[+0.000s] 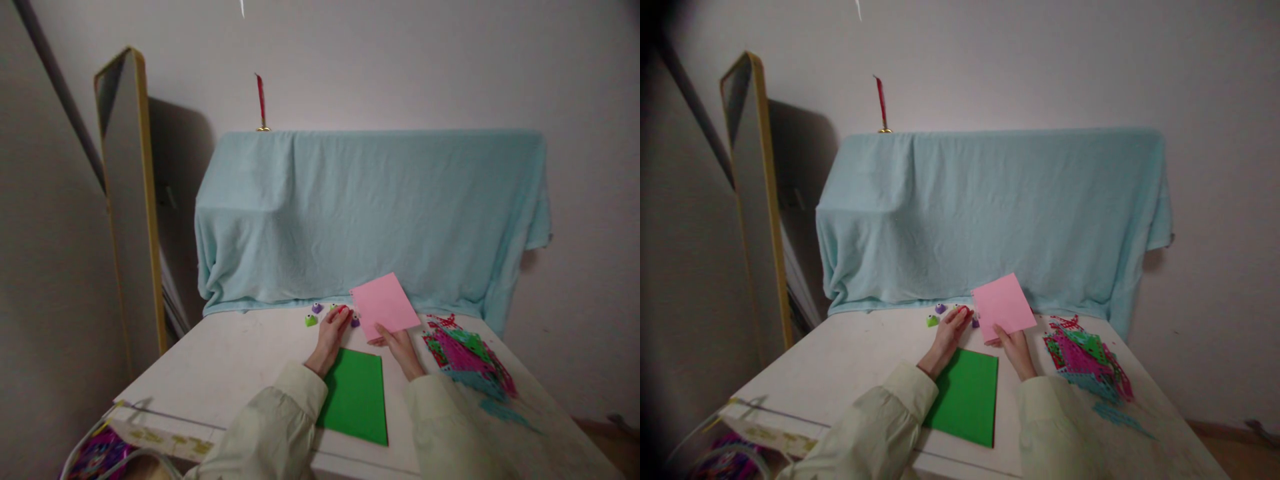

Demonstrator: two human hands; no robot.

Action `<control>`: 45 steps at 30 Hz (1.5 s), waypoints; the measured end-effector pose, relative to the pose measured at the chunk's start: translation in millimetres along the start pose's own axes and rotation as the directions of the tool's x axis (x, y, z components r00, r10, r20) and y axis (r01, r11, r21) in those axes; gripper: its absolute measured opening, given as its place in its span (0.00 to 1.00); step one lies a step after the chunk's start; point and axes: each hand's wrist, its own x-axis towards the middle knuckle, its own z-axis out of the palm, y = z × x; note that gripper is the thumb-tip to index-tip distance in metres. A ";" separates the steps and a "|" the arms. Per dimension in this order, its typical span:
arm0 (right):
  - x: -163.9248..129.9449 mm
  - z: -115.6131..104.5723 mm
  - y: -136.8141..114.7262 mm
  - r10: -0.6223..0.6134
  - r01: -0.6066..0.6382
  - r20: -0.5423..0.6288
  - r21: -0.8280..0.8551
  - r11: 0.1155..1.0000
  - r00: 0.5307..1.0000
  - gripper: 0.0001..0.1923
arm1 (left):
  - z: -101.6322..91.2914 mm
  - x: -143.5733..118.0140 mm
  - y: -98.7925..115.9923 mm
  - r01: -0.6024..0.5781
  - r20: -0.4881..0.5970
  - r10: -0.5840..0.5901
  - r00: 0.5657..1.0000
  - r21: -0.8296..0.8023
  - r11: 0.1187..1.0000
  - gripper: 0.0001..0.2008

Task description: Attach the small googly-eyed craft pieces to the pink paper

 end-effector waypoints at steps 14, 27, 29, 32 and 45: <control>-1.0 1.8 -4.7 0.011 -0.012 -0.042 -0.010 1.000 0.999 0.24 | -7.5 6.5 -7.6 0.135 0.052 -0.137 0.989 0.038 0.990 0.14; -1.1 1.7 -2.3 -0.002 0.002 0.017 0.000 1.000 1.000 0.24 | -1.4 -3.4 -6.7 0.021 0.129 -0.077 0.989 0.388 0.921 0.25; -0.6 2.0 -1.6 -0.004 0.004 0.011 0.008 1.000 1.000 0.25 | -1.5 -3.5 -6.2 0.017 0.133 -0.076 0.988 0.400 0.916 0.26; -0.1 2.6 -0.8 0.001 -0.001 0.007 0.013 1.000 1.000 0.25 | -1.1 -3.7 -5.5 0.012 0.124 -0.069 0.990 0.409 0.912 0.26; 1.7 1.5 3.1 0.005 -0.005 -0.002 0.034 0.999 1.000 0.27 | -0.7 -1.9 -8.2 -0.022 0.061 -0.007 0.998 0.460 0.888 0.23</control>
